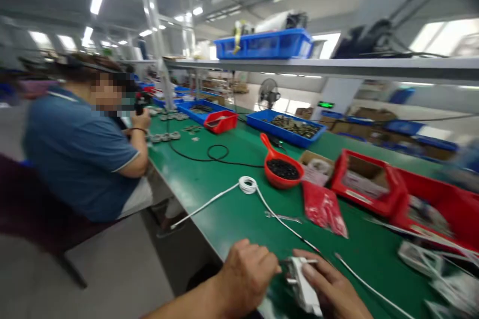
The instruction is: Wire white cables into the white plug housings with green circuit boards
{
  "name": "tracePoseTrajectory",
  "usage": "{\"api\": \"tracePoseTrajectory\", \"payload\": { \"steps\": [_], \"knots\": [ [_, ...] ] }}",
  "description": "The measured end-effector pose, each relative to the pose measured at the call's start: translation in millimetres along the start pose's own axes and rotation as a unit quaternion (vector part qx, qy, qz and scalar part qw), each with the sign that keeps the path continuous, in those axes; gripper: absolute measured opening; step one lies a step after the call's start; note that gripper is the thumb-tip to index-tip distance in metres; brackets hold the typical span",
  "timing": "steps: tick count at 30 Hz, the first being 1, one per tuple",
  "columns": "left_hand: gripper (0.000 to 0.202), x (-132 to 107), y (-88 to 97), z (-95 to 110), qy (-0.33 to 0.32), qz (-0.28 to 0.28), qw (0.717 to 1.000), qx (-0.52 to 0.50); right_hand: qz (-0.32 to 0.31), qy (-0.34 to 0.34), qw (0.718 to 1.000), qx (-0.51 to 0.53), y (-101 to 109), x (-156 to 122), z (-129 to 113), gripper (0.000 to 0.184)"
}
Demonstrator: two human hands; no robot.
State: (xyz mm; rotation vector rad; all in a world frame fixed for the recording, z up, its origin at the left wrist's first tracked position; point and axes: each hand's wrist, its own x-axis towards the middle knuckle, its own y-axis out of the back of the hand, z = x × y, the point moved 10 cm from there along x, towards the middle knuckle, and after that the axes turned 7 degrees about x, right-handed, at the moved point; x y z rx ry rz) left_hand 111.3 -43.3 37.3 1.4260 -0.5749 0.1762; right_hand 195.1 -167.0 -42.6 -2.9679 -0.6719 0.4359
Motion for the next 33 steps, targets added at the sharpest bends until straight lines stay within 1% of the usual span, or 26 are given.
{"api": "tracePoseTrajectory", "payload": {
  "steps": [1,2,3,4,5,7,8,10,12,14,16,17,19,20,22,23,25,27,28,31,33],
  "knots": [
    [0.022,4,-1.2,1,0.01,0.023,0.999,-0.022,-0.017,-0.026,0.998,0.058,7,-3,3,0.052],
    [0.022,7,-4.8,1,0.016,0.029,0.999,-0.039,-0.005,-0.032,0.994,0.108,19,-3,0,0.051],
    [0.022,9,-10.4,2,0.02,0.025,0.998,-0.052,0.02,-0.036,0.988,0.152,33,-2,-3,0.05],
    [0.023,10,-17.9,2,0.023,0.012,0.998,-0.061,0.06,-0.025,0.98,0.186,51,-1,-9,0.049],
    [0.022,11,-27.4,3,0.019,-0.01,0.998,-0.067,0.1,-0.007,0.973,0.209,70,0,-16,0.049],
    [0.02,12,-50.7,9,-0.02,-0.073,0.995,-0.066,0.158,0.044,0.956,0.242,102,3,-30,0.048],
    [0.018,12,-62.3,14,-0.048,-0.107,0.991,-0.061,0.171,0.07,0.949,0.256,114,6,-36,0.047],
    [0.015,17,-79.2,23,-0.096,-0.157,0.982,-0.051,0.172,0.105,0.936,0.287,127,15,-41,0.043],
    [0.019,31,-85.5,26,-0.105,-0.174,0.977,-0.056,0.165,0.125,0.927,0.314,130,26,-39,0.041],
    [0.027,53,-86.4,27,-0.086,-0.169,0.979,-0.078,0.158,0.142,0.921,0.326,131,37,-34,0.041],
    [0.027,79,-89.6,31,-0.069,-0.156,0.981,-0.097,0.158,0.159,0.918,0.328,132,45,-29,0.041],
    [0.026,91,-93.7,34,-0.068,-0.151,0.981,-0.101,0.159,0.166,0.916,0.328,134,48,-26,0.041],
    [0.026,112,-108.3,44,-0.08,-0.15,0.98,-0.1,0.154,0.175,0.915,0.33,138,50,-21,0.04],
    [0.025,120,-117.6,49,-0.088,-0.154,0.979,-0.098,0.15,0.177,0.915,0.331,139,51,-19,0.039],
    [0.018,131,-134.7,58,-0.102,-0.163,0.977,-0.097,0.142,0.18,0.913,0.337,143,51,-16,0.038],
    [0.014,135,-140.2,61,-0.11,-0.163,0.975,-0.102,0.139,0.181,0.912,0.341,145,51,-15,0.037],
    [0.013,141,-143.0,64,-0.122,-0.154,0.97,-0.141,0.137,0.189,0.907,0.351,149,52,-15,0.036],
    [0.015,147,-138.8,56,-0.099,-0.134,0.96,-0.225,0.139,0.202,0.9,0.36,153,53,-17,0.036],
    [0.016,151,-137.7,46,-0.069,-0.127,0.949,-0.279,0.139,0.207,0.898,0.362,155,54,-17,0.036],
    [0.021,156,-145.9,11,0.066,-0.112,0.896,-0.424,0.125,0.21,0.902,0.355,154,60,-19,0.034],
    [0.026,154,-154.2,-5,0.13,-0.101,0.87,-0.464,0.11,0.205,0.915,0.33,148,63,-20,0.033]
  ]
}}
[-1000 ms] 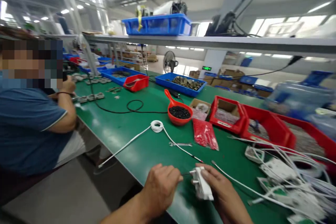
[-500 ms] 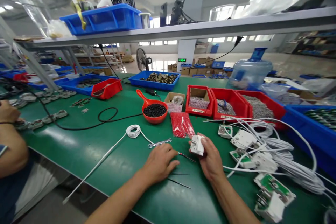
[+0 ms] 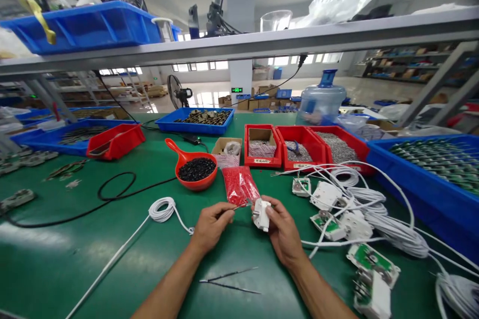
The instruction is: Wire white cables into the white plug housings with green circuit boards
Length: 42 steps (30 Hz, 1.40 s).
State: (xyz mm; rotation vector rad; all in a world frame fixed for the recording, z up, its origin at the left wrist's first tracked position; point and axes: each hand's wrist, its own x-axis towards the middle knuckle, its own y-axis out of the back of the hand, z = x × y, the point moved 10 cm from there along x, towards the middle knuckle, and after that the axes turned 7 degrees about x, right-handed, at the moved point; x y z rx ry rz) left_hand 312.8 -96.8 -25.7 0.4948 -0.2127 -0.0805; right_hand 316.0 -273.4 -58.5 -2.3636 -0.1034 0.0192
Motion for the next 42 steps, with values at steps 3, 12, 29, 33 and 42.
{"api": "tracePoseTrajectory", "payload": {
  "steps": [3,12,29,33,42],
  "knots": [
    [0.023,-2,3.0,-7,0.012,0.023,1.0,-0.011,-0.029,-0.006,0.998,-0.058,-10,-2,6,0.035],
    [0.014,-8,13.7,3,0.006,0.04,0.998,0.045,-0.059,0.021,0.986,-0.157,-22,-11,12,0.036],
    [0.013,-11,16.2,13,-0.031,0.039,0.995,0.087,-0.202,0.136,0.859,-0.45,-60,-24,10,0.032],
    [0.015,-11,14.9,-2,0.042,0.044,0.998,-0.003,-0.123,0.028,0.951,-0.284,-39,-16,23,0.031],
    [0.026,-11,6.2,-9,0.101,0.029,0.987,-0.124,-0.051,-0.149,0.987,0.025,-34,-24,57,0.031]
  ]
}}
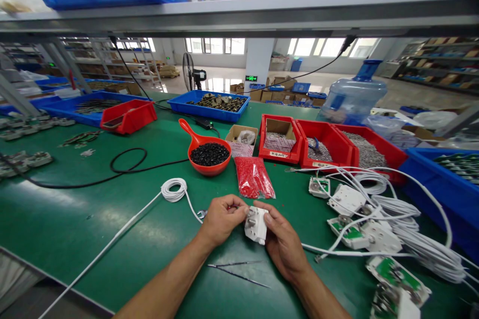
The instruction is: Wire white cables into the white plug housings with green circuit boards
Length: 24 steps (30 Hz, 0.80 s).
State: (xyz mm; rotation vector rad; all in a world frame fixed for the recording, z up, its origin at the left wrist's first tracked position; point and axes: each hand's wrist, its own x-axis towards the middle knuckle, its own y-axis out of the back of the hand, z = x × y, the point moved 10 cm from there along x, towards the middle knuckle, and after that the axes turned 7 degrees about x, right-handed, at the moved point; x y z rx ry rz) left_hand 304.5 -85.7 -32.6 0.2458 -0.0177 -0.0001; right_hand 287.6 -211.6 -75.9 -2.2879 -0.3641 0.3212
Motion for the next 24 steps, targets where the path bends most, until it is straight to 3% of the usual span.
{"api": "tracePoseTrajectory", "payload": {
  "steps": [16,20,24],
  "knots": [
    [0.027,0,-6.0,-10,0.014,-0.005,1.0,0.022,-0.01,-0.013,1.0,-0.004,0,-1,4,0.033],
    [0.024,-2,-5.6,-6,-0.016,-0.001,0.997,0.077,-0.006,-0.005,1.0,-0.027,1,0,4,0.036],
    [0.02,-6,-3.2,12,-0.073,0.002,0.983,0.17,-0.006,0.021,0.995,-0.094,0,1,1,0.039]
  ]
}}
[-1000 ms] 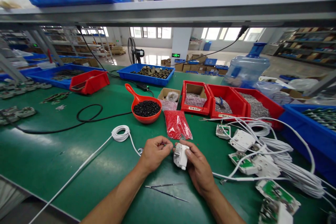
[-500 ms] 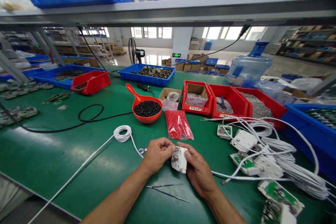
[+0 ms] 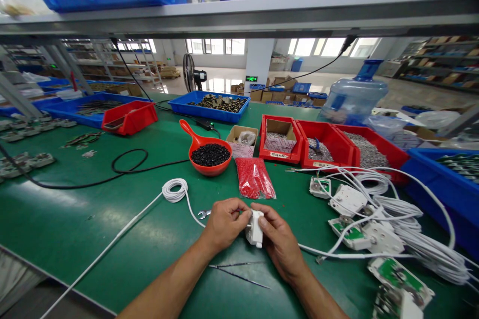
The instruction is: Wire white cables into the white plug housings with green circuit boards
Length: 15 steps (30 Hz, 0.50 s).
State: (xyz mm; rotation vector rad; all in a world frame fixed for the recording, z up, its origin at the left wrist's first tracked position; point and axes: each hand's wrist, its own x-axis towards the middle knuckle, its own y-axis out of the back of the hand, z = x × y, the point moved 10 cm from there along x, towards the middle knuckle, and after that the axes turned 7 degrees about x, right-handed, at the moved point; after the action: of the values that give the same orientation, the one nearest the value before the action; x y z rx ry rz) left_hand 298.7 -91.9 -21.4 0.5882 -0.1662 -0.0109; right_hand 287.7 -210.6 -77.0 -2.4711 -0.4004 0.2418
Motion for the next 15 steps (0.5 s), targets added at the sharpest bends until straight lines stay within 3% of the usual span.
{"api": "tracePoseTrajectory", "payload": {
  "steps": [4,7,10,13,15],
  "knots": [
    [0.017,-1,2.5,12,-0.036,-0.052,0.997,0.032,0.021,0.039,0.998,-0.035,3,1,-7,0.048],
    [0.035,-2,-2.2,6,-0.022,-0.132,0.991,0.004,0.029,0.05,0.998,-0.029,6,2,-10,0.05],
    [0.034,-6,-3.8,-5,0.0,-0.191,0.982,-0.006,0.035,0.055,0.998,-0.028,7,2,-12,0.047],
    [0.018,-11,0.0,-10,-0.003,-0.207,0.978,0.024,0.036,0.063,0.996,-0.045,6,2,-15,0.045],
    [0.022,-15,0.8,-9,-0.016,-0.21,0.977,0.036,0.031,0.071,0.995,-0.064,3,1,-18,0.046]
  ]
}}
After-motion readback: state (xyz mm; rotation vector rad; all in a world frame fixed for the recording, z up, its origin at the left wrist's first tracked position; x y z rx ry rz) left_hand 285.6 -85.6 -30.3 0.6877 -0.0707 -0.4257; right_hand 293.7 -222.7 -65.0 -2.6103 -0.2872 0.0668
